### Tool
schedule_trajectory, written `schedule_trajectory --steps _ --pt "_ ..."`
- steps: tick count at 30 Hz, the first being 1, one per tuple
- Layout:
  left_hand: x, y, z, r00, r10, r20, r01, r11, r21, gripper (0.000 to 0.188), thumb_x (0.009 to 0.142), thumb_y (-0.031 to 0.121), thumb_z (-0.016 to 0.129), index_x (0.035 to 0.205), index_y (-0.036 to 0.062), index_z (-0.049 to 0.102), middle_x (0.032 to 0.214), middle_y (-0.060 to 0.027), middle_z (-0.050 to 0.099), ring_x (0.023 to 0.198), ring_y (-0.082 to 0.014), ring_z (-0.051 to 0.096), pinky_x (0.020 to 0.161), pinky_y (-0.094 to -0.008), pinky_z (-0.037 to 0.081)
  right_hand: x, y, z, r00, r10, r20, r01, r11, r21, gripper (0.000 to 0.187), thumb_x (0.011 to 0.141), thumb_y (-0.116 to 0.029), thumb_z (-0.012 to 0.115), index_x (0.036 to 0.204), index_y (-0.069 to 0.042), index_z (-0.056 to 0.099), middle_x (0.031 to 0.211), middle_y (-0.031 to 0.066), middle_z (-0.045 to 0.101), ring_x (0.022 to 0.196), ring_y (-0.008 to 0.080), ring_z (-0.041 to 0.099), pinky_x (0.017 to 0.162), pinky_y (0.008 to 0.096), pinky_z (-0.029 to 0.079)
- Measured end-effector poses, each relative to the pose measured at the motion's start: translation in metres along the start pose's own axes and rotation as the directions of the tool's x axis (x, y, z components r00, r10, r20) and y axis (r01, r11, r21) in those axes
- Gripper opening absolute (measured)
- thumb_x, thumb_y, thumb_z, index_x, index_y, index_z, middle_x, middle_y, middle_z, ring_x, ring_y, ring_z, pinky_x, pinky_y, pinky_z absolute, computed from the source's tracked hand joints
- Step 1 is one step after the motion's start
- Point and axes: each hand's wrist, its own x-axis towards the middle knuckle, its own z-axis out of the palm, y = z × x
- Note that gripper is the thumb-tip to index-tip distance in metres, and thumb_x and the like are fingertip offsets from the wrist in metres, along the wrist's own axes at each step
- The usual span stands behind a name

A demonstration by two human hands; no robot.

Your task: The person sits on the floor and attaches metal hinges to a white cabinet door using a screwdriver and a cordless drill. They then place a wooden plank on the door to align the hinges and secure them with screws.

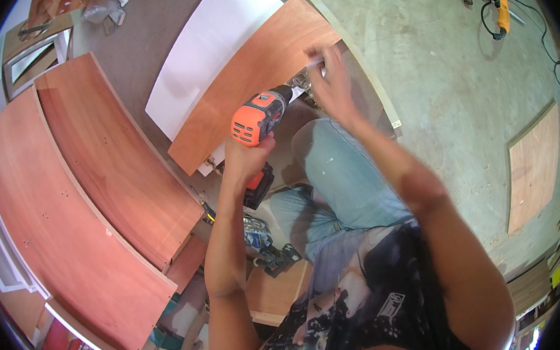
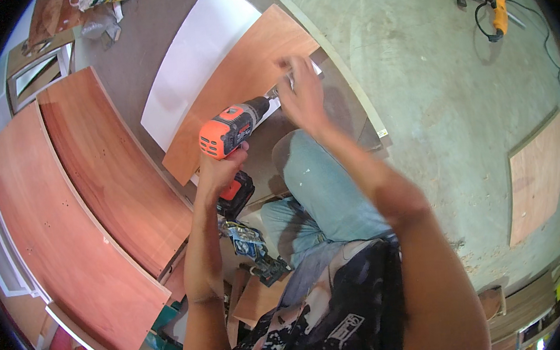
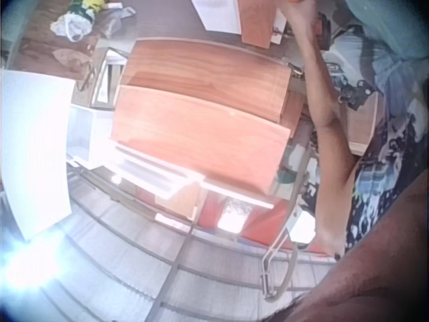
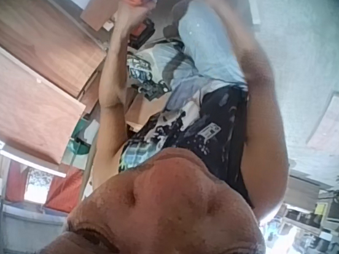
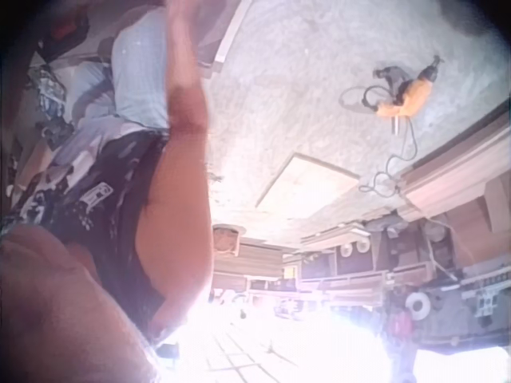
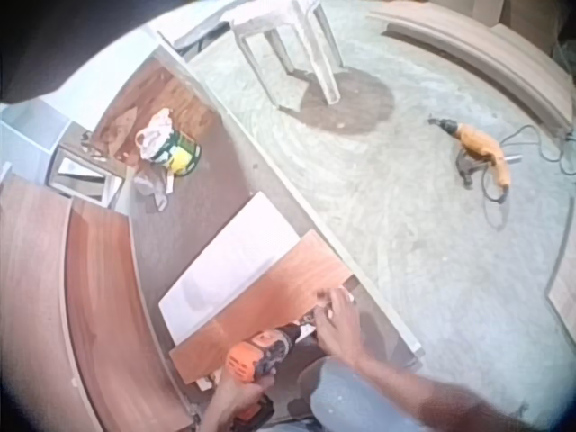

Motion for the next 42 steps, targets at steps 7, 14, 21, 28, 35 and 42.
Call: schedule_trajectory --steps 7,14,21,28,35,42 --pt "0.002 0.008 -0.002 0.999 0.041 0.032 -0.044 0.991 0.123 0.029 0.073 -0.002 0.062 0.102 0.0046 0.063 0.081 0.0003 0.063 0.066 -0.0093 0.058 0.059 -0.0270 0.049 0.127 -0.008 -0.021 0.318 -0.264 0.910 0.945 0.163 -0.283 0.067 0.079 -0.039 0.069 0.138 -0.018 0.047 0.151 0.0187 0.030 0.142 0.0404 0.023 0.115 0.0592 0.021" --pt "0.005 0.005 -0.007 0.998 -0.008 0.055 0.000 0.990 0.143 0.039 0.072 0.008 0.070 0.109 0.0015 0.061 0.093 -0.0163 0.067 0.085 -0.0282 0.066 0.079 -0.0372 0.052 0.148 0.022 0.029 0.474 -0.322 0.819 0.878 0.244 -0.413 0.071 0.085 -0.057 0.059 0.140 -0.016 0.045 0.139 0.0131 0.043 0.136 0.0337 0.034 0.114 0.0577 0.021" --pt "0.002 0.010 -0.009 0.995 -0.077 0.066 0.065 0.984 0.167 0.040 0.071 0.005 0.070 0.110 0.0021 0.061 0.095 -0.0129 0.068 0.087 -0.0245 0.066 0.079 -0.0355 0.052 0.143 0.026 0.039 0.532 -0.381 0.756 0.846 0.265 -0.462 0.069 0.084 -0.053 0.061 0.134 -0.007 0.047 0.117 0.0082 0.051 0.115 0.0256 0.046 0.109 0.0489 0.026" --pt "0.000 0.013 -0.006 0.999 -0.005 0.052 -0.006 0.978 0.207 0.046 0.070 0.011 0.071 0.113 0.0021 0.058 0.088 -0.0165 0.068 0.079 -0.0296 0.068 0.076 -0.0392 0.054 0.142 0.030 0.040 0.525 -0.436 0.731 0.851 0.242 -0.466 0.065 0.083 -0.054 0.061 0.128 -0.008 0.052 0.111 0.0056 0.054 0.108 0.0225 0.049 0.104 0.0456 0.029" --pt "0.001 0.018 -0.008 0.988 -0.140 0.063 0.126 0.975 0.185 0.035 0.072 0.000 0.069 0.107 0.0016 0.064 0.090 -0.0074 0.068 0.083 -0.0179 0.066 0.079 -0.0325 0.052 0.144 0.038 0.043 0.505 -0.523 0.687 0.860 0.230 -0.456 0.064 0.082 -0.054 0.061 0.125 -0.008 0.053 0.108 0.0049 0.052 0.105 0.0219 0.048 0.104 0.0450 0.028" --pt "0.003 0.024 -0.013 0.985 -0.140 0.096 0.117 0.970 0.213 0.043 0.072 0.010 0.072 0.112 -0.0001 0.058 0.086 -0.0138 0.067 0.074 -0.0229 0.065 0.073 -0.0355 0.053 0.143 0.031 0.041 0.518 -0.475 0.711 0.853 0.231 -0.467 0.065 0.080 -0.055 0.062 0.124 -0.008 0.054 0.107 0.0045 0.053 0.105 0.0212 0.048 0.103 0.0448 0.028"
